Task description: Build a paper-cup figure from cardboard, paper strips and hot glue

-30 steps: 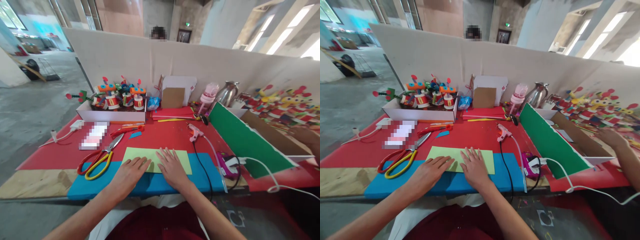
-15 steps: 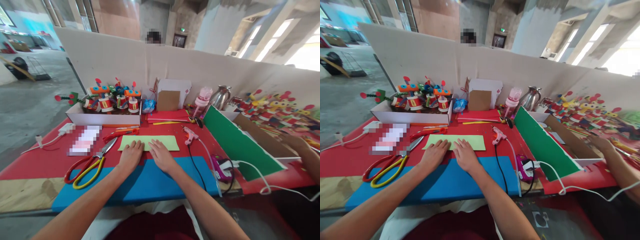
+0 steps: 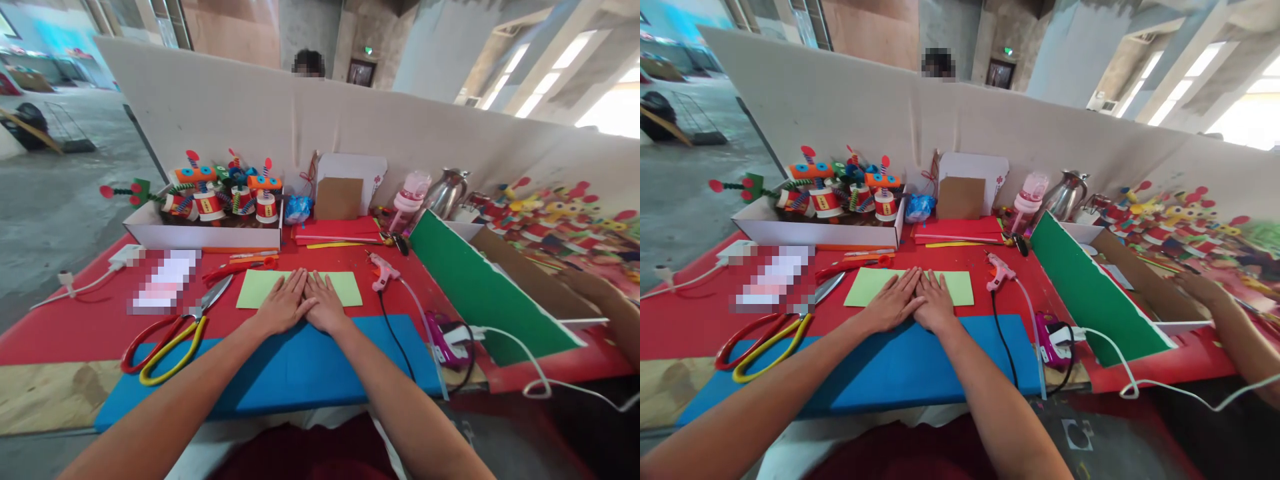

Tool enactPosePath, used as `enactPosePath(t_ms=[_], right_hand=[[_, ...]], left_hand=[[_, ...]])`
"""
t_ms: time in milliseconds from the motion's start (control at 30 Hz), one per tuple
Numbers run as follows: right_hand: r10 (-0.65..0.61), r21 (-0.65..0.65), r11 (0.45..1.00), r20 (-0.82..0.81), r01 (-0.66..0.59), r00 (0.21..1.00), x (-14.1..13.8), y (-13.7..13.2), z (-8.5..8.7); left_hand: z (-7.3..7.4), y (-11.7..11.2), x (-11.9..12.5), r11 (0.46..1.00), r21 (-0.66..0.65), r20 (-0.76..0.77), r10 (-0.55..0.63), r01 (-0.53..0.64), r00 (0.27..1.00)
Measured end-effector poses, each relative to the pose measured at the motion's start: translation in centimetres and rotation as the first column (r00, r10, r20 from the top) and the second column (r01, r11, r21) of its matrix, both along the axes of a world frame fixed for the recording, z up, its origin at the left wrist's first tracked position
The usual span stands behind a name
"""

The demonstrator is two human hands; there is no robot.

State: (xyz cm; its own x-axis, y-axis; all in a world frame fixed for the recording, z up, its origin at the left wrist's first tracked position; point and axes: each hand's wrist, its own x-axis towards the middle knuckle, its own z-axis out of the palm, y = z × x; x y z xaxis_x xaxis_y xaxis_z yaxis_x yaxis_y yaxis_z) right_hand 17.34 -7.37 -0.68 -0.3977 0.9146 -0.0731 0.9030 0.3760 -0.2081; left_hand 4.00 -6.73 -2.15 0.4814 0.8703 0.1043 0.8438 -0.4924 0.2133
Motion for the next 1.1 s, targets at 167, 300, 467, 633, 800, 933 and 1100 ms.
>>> enactPosePath(t_ms=[167, 300, 467, 633, 800, 933, 1100], right_hand=[[-0.056, 0.002, 0.998, 0.027, 0.056, 0.998, 0.8, 0.4, 0.0], [-0.135, -0.001, 0.991, 0.069, 0.135, 0.988, 2.5, 0.9, 0.1], [-0.144, 0.034, 0.989, 0.059, 0.142, 0.988, 4.1, 1.0, -0.2], [-0.157, 0.046, 0.987, 0.108, 0.152, 0.982, 5.0, 0.9, -0.3], [-0.224, 0.057, 0.974, 0.109, 0.219, 0.968, 5.9, 0.4, 0.3], [-0.205, 0.168, 0.963, -0.041, 0.209, 0.978, 5.8, -1.5, 0.6], [-0.097, 0.294, 0.941, -0.244, 0.169, 0.965, 7.0, -3.5, 0.8]], left_hand=[[-0.1, -0.8, -1.0, 0.996, 0.043, -0.109, 0.078, -0.073, 0.991], [0.3, -1.4, -2.6, 0.993, 0.059, -0.153, 0.113, -0.105, 0.982], [0.2, -2.4, -4.6, 0.986, 0.078, -0.15, 0.157, -0.147, 0.976], [0.0, -3.8, -6.5, 0.975, 0.105, -0.153, 0.212, -0.198, 0.965], [0.7, -4.3, -7.7, 0.975, 0.109, -0.192, 0.211, -0.193, 0.958], [1.9, -3.6, -7.9, 0.988, 0.118, -0.2, 0.12, -0.098, 0.972], [3.5, -2.8, -6.8, 0.996, 0.074, -0.274, -0.021, 0.042, 0.962]])
